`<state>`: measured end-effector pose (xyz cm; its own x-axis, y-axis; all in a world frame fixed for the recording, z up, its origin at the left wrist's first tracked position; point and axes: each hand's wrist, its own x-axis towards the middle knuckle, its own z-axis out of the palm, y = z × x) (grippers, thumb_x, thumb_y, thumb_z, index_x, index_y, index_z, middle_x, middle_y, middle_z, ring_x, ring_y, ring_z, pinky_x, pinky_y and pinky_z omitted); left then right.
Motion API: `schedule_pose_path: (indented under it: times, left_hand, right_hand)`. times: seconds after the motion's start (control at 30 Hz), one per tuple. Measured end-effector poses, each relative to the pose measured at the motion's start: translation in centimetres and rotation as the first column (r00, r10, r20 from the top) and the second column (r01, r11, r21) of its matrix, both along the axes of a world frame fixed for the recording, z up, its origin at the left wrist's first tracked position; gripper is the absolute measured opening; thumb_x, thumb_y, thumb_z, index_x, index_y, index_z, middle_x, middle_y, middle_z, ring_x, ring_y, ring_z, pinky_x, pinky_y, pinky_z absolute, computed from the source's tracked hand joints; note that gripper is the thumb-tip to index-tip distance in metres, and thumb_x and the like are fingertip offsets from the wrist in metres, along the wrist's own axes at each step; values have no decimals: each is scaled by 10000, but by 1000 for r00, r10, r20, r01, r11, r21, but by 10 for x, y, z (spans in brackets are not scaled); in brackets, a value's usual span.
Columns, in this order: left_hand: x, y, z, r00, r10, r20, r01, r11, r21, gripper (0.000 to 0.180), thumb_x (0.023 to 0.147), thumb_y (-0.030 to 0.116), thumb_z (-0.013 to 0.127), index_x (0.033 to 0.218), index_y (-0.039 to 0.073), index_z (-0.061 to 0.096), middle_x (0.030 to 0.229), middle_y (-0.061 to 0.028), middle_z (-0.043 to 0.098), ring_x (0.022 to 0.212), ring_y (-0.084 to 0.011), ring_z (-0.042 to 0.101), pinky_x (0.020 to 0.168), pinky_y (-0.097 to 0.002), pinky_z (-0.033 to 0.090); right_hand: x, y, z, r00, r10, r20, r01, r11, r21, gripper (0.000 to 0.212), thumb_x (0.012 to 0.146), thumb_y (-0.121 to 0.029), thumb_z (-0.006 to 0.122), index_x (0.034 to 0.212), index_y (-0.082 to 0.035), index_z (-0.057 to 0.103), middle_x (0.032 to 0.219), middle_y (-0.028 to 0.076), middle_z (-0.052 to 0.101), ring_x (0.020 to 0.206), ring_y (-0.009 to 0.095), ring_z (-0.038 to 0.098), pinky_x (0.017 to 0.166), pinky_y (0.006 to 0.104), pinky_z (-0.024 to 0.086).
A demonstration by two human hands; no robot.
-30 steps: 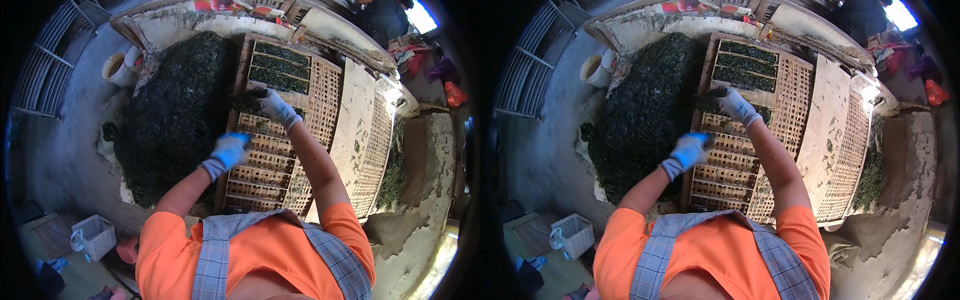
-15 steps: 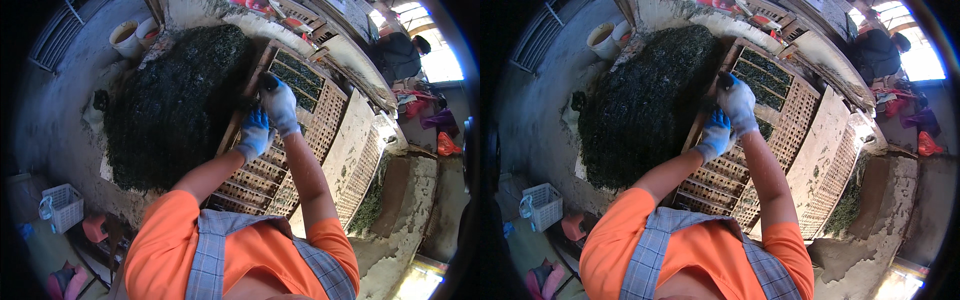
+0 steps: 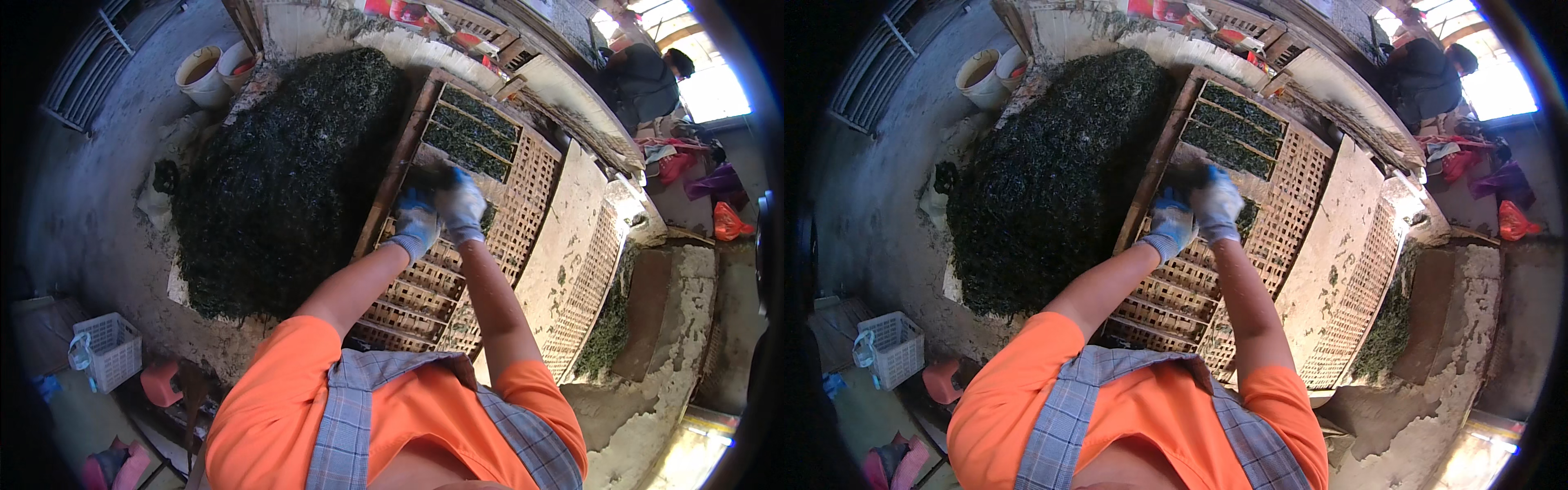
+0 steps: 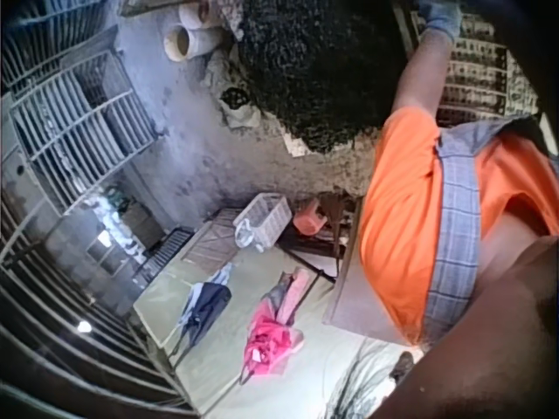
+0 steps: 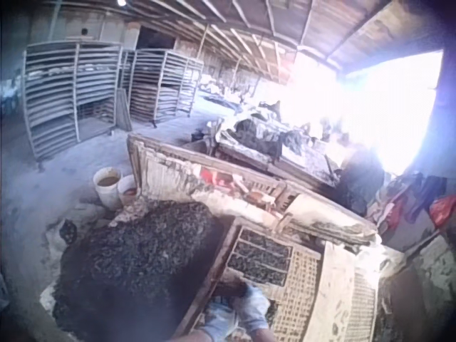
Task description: The person, wearing gloves, gathers handfuls of green plant material from a large pile and spreads them evenly onto wooden lattice drying racks.
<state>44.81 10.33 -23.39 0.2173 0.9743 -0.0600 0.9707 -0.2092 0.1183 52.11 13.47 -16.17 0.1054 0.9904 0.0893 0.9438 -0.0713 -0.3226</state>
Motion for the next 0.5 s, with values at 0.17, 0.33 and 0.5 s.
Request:
schedule_pose_path:
  times: [0.17,0.33,0.5]
  left_hand:
    - [-4,6,-8,995,4,-105,-29,971,-238,736,874,408,613,1472,73,346,1518,-183,343,1381,-368,368,947,-541,458]
    - [-36,18,113,996,-44,79,80,830,-553,315,883,319,593,1087,91,669,1272,-120,590,1182,-287,558,837,-478,537]
    - [-74,26,50,933,-83,350,-23,957,289,324,862,296,639,1139,134,682,1353,-124,531,1290,-330,435,1063,-422,398]
  right_hand:
    - [67,-11,44,977,-210,26,209,939,-274,340,780,-370,722,1074,-201,708,1029,134,714,969,305,689,812,396,540]
    - [84,-33,47,988,-119,-99,124,991,50,248,851,-223,666,1086,-154,702,1032,115,709,945,290,686,783,386,544]
    - [69,-28,48,908,212,-360,-256,964,-78,341,900,-150,619,1238,-189,638,1184,91,671,1002,250,666,887,351,551]
